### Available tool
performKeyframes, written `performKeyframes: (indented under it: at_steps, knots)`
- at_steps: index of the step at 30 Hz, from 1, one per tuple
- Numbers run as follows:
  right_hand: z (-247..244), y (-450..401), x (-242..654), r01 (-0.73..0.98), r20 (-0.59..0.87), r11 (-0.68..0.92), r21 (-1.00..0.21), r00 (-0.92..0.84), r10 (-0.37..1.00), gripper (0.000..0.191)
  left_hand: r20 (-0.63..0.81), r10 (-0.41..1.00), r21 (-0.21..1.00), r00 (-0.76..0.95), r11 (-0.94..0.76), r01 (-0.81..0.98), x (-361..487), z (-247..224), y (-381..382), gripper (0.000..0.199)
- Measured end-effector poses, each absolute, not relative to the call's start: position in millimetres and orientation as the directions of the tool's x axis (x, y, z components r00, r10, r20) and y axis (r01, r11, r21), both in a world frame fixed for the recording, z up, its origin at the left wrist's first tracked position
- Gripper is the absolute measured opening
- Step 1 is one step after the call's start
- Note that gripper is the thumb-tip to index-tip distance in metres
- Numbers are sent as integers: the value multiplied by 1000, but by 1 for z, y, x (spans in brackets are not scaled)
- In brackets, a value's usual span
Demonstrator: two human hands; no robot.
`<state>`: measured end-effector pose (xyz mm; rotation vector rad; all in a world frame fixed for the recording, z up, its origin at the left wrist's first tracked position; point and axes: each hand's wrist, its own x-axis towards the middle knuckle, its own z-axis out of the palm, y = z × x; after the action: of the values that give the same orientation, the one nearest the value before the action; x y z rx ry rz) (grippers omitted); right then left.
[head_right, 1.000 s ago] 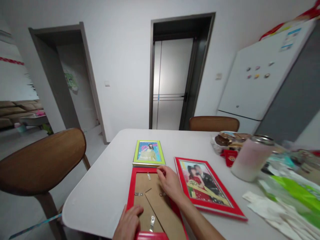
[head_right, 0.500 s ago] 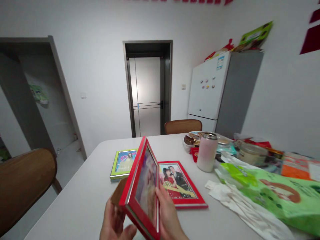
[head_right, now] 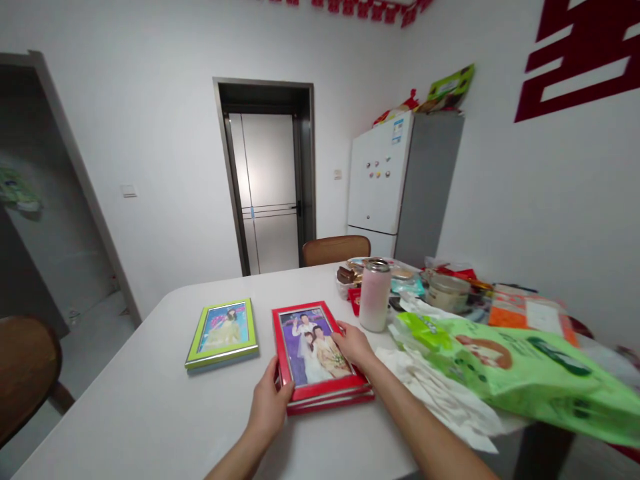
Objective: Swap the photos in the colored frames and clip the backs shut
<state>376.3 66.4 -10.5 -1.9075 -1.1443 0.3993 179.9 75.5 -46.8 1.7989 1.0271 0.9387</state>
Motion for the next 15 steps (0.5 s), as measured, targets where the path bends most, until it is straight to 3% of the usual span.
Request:
performKeyframes:
  at_steps: [6, 10, 12, 14, 15]
  knots:
    - [-12, 66, 376, 697, 179, -251, -672, 481, 858, 24, 200, 893, 841, 404, -368, 397, 175, -48, 84, 44]
    - [7, 51, 350, 758, 278, -194, -623, 446, 851, 27, 275, 870, 747, 409, -461, 479, 141, -32, 113, 48]
    - [13, 47, 325, 784, 313, -134, -606, 390, 866, 30, 455, 781, 397, 428, -608, 687, 121, -28, 141, 44]
    - [13, 50, 294, 803, 327, -57, -593, 305, 894, 32, 394, 770, 140, 502, -590, 795, 105, -30, 171, 38]
    - [9, 53, 278, 808, 327, -23, -588, 263, 908, 35, 332, 775, 87, 538, -593, 801, 98, -32, 182, 38]
